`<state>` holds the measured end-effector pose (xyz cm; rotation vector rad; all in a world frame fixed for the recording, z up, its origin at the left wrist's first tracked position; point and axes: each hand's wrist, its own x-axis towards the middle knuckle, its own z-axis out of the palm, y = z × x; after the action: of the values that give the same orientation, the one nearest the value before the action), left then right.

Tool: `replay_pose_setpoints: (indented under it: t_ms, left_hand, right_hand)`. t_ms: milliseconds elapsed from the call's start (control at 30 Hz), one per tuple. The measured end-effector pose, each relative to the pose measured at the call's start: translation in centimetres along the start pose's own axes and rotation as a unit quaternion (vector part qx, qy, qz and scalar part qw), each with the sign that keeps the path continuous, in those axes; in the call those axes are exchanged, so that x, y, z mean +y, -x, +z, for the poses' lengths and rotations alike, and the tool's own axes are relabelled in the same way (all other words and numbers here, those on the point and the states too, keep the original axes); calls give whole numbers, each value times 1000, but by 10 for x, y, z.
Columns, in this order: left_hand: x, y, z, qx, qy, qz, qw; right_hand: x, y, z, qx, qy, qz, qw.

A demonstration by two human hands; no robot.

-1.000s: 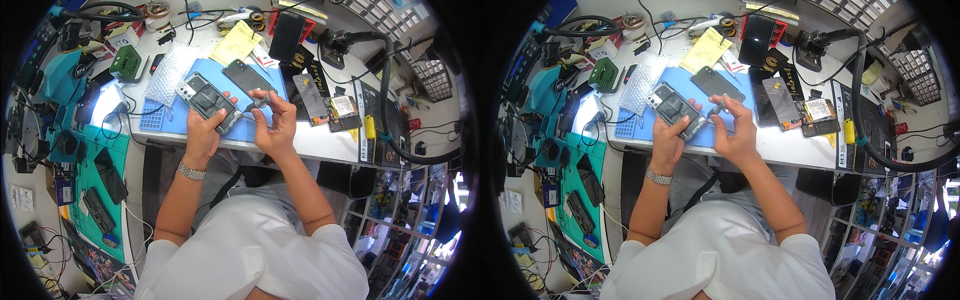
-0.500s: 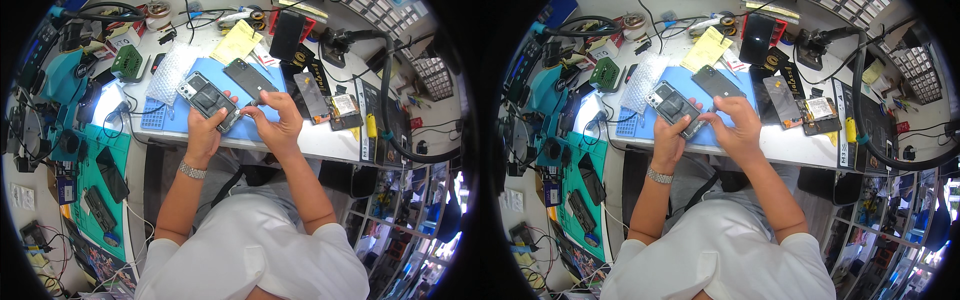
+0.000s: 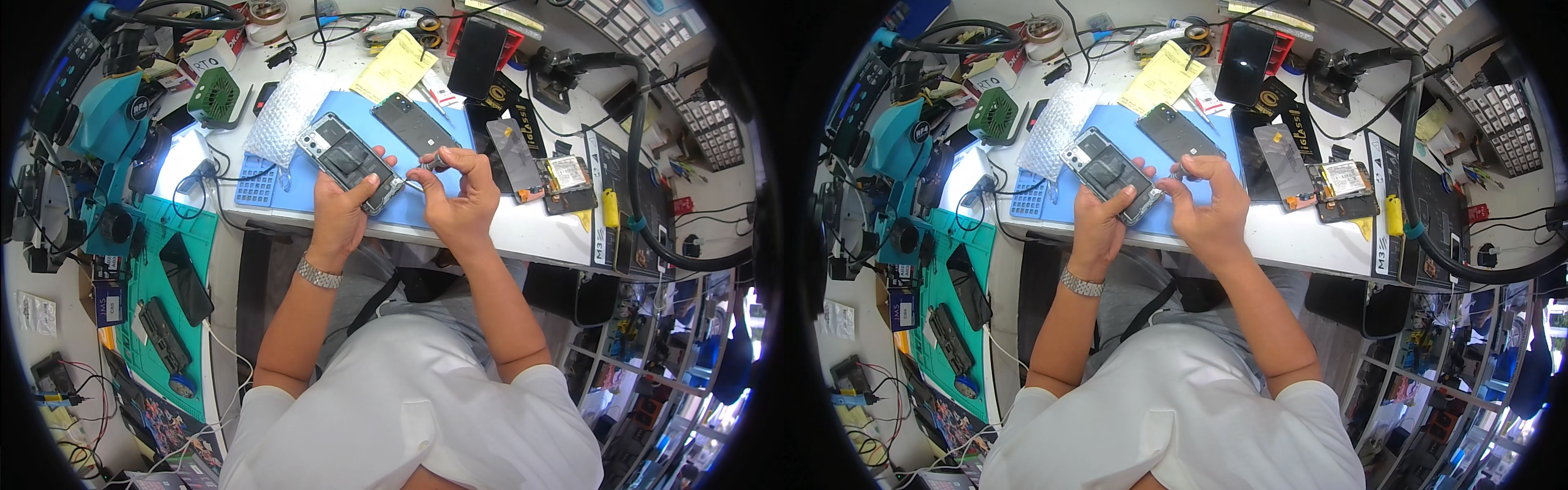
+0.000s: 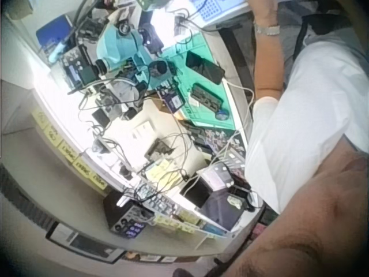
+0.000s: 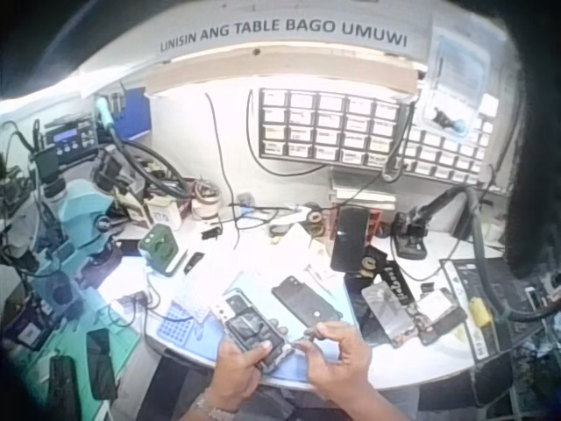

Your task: The person disassembles a smartphone by removing the back cover and internal components using a screwdriver and a prying tool. They then retrieve a replacement back cover from a shelf and begin reassembling the device by aligning and securing the new cover.

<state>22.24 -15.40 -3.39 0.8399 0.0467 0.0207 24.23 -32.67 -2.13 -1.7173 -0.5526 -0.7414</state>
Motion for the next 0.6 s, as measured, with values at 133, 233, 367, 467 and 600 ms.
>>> replay_pose_setpoints:
  t_ms: [133,233,367,467,600]
  left_hand:
    - [1,0,-1,-1,1,-3,1000]
    - [0,-2,-1,-3,15,-9,1000]
    - [-2,-3,-5,-3,19,-7,1000]
    - [0,-1,-1,-2,16,-13,1000]
    - [-2,-2,-3,-5,17,-9,1000]
  right_hand:
    - [-8,-5,-1,-12,24,12,1000]
    - [-6,2,2,5,-64,73,995]
    - [-7,-4,-6,-38,66,-3,997]
    - [-7,0,0,-21,-38,60,997]
    - [6,8,-8,-34,54,2,998]
